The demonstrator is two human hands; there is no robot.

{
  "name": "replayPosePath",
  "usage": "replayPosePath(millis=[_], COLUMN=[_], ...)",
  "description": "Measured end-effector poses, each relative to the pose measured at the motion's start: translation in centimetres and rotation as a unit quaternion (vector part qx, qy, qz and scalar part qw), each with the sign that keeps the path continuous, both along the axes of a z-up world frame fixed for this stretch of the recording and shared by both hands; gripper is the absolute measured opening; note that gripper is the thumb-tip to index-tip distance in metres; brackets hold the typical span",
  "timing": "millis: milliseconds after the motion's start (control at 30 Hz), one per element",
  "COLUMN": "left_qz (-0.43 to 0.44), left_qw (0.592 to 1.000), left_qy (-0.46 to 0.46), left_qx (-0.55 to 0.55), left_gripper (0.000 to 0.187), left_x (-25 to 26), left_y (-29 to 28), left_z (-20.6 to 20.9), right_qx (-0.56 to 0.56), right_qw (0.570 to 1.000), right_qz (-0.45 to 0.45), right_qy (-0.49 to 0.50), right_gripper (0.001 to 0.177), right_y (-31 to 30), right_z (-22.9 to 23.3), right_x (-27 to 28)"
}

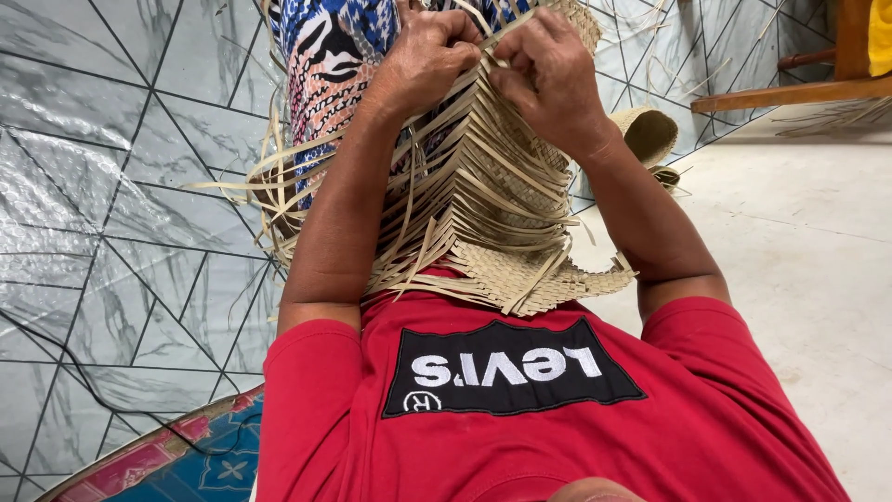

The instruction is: Weaving thin bamboo strips together by hand to create a structured mat or basket component.

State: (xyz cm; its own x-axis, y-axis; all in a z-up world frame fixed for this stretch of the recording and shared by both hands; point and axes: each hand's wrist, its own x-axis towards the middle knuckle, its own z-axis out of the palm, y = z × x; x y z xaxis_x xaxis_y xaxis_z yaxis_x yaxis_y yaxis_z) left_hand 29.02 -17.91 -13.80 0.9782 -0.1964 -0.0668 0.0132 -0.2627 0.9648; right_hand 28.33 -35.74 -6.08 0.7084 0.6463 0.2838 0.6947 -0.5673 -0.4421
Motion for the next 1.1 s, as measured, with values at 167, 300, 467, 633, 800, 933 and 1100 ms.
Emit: replayPosePath(millis=[167, 300, 467, 633, 800, 933, 1100], left_qz=[0.004, 0.002, 0.015, 0.043, 0.041, 0.049, 0.053], left_qw=[0.998, 0.998, 0.997, 0.991, 0.991, 0.986, 0.992], left_qy=[-0.010, -0.027, 0.003, -0.009, -0.076, -0.144, -0.097], left_qx=[-0.058, -0.062, -0.076, -0.128, -0.106, -0.068, -0.054], left_gripper=[0.013, 0.012, 0.011, 0.006, 0.007, 0.008, 0.009], left_x=[-0.2, 0.0, -0.1, -0.4, -0.3, -0.3, 0.2], left_y=[0.3, 0.2, 0.1, 0.0, -0.1, -0.4, -0.6], left_z=[0.8, 0.3, 1.1, 1.1, 1.0, 0.6, -0.6], right_qx=[0.045, 0.026, 0.045, 0.132, -0.013, -0.074, 0.074], right_qw=[0.997, 0.992, 0.996, 0.970, 0.999, 0.997, 0.990], right_qz=[0.003, 0.003, 0.002, 0.009, 0.025, 0.014, 0.075], right_qy=[-0.056, -0.126, -0.076, 0.205, 0.037, 0.030, 0.096], right_gripper=[0.021, 0.025, 0.022, 0.019, 0.006, 0.017, 0.011], right_y=[0.6, 0.5, 0.0, -1.5, 0.6, 1.3, 0.7], right_z=[0.0, -0.7, -0.7, 1.1, 1.5, -1.0, 1.1], right_x=[-0.5, -0.4, -0.1, 2.2, 3.2, 4.7, 3.8])
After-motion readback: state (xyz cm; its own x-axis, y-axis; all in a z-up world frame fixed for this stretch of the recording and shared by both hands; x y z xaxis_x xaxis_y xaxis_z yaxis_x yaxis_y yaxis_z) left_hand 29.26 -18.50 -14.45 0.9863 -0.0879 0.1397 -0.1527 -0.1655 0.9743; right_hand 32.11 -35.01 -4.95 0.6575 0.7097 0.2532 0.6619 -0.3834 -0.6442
